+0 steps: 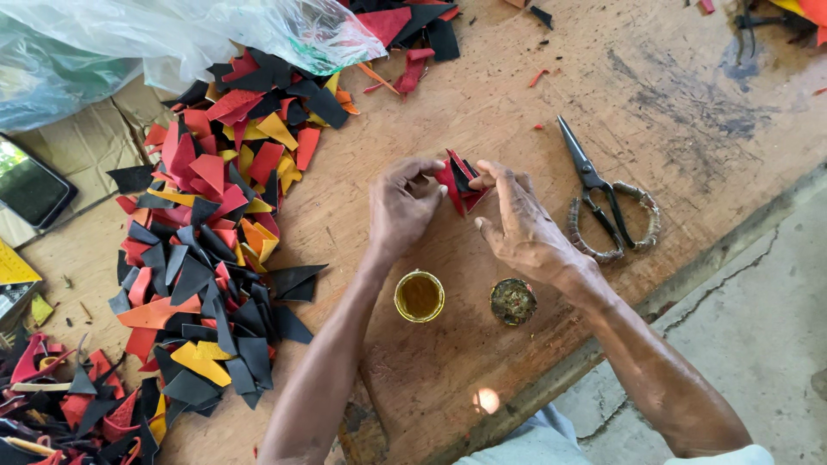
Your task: The person repeatedly picks up small triangular pieces of colored material, applies a yellow adhesive from a small container to the edges, and presses them together to form small stacks. The person works at a wooden table with piles of red, black, and yellow pieces and a pair of scissors nearby.
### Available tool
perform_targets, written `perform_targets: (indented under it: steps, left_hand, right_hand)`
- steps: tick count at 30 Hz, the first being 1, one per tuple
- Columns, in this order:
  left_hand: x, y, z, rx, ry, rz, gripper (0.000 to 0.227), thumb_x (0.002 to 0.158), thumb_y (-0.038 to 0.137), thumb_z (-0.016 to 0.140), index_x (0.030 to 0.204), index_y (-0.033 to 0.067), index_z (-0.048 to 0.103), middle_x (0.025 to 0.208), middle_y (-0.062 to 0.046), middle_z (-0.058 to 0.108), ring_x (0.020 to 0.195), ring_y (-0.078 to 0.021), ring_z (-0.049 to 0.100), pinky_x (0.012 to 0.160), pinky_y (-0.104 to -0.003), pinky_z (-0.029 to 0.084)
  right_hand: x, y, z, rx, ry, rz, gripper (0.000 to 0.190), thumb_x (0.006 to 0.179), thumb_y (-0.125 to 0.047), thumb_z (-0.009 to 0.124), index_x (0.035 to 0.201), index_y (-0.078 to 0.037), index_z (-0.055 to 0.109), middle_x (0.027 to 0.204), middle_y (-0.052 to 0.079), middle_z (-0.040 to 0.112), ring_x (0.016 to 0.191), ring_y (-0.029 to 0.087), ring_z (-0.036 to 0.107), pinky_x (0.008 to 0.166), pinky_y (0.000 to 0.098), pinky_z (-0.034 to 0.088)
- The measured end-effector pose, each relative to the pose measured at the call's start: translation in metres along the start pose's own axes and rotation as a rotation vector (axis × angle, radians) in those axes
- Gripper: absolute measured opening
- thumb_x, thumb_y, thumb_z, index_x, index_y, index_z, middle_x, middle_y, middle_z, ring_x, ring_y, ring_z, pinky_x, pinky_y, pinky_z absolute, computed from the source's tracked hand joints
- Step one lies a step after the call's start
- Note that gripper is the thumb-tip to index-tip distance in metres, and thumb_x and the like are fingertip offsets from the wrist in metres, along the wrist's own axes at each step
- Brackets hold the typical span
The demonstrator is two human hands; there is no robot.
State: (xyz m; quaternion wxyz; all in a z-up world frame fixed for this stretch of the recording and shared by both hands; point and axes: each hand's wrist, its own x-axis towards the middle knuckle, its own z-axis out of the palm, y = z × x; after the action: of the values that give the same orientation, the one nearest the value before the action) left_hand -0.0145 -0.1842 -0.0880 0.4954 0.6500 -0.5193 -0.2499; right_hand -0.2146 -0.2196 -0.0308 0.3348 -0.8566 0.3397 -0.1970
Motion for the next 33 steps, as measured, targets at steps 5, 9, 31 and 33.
perform_targets:
  steps: [5, 9, 31, 33]
  left_hand:
    - [0.013, -0.003, -0.004, -0.313, -0.069, -0.183, 0.02, 0.082, -0.003, 0.079, 0.101, 0.0024, 0.08, 0.085, -0.001, 0.076, 0.073, -0.0047, 0.065, 0.068, -0.021, 0.055]
    - [0.019, -0.015, 0.004, -0.48, -0.097, -0.243, 0.021, 0.081, -0.004, 0.08, 0.101, 0.0015, 0.079, 0.088, -0.001, 0.077, 0.075, -0.0038, 0.069, 0.07, -0.019, 0.058]
    - [0.012, -0.012, 0.017, 0.056, 0.075, 0.023, 0.02, 0.075, 0.003, 0.081, 0.095, 0.0037, 0.078, 0.088, -0.008, 0.072, 0.076, -0.0154, 0.073, 0.073, -0.028, 0.059]
    - [0.011, -0.016, 0.017, 0.071, 0.057, -0.001, 0.02, 0.075, 0.004, 0.081, 0.095, 0.005, 0.079, 0.087, -0.008, 0.071, 0.075, -0.0166, 0.071, 0.071, -0.029, 0.058]
  right_hand:
    - [0.004, -0.007, -0.005, 0.018, 0.003, -0.012, 0.079, 0.085, -0.002, 0.069, 0.152, -0.005, 0.027, 0.139, 0.016, 0.055, 0.133, 0.036, 0.044, 0.115, 0.0468, 0.036]
    - [0.005, -0.011, -0.005, 0.026, -0.019, 0.051, 0.08, 0.084, -0.002, 0.068, 0.153, -0.008, 0.028, 0.135, 0.015, 0.056, 0.131, 0.035, 0.045, 0.114, 0.0472, 0.037]
    - [0.003, -0.011, -0.007, -0.001, -0.024, -0.015, 0.077, 0.085, -0.003, 0.069, 0.151, -0.006, 0.029, 0.135, 0.017, 0.052, 0.127, 0.036, 0.046, 0.111, 0.0488, 0.038]
    - [0.002, -0.011, -0.006, 0.009, -0.024, -0.008, 0.077, 0.086, -0.002, 0.069, 0.151, -0.006, 0.029, 0.135, 0.017, 0.052, 0.127, 0.036, 0.045, 0.112, 0.0484, 0.037]
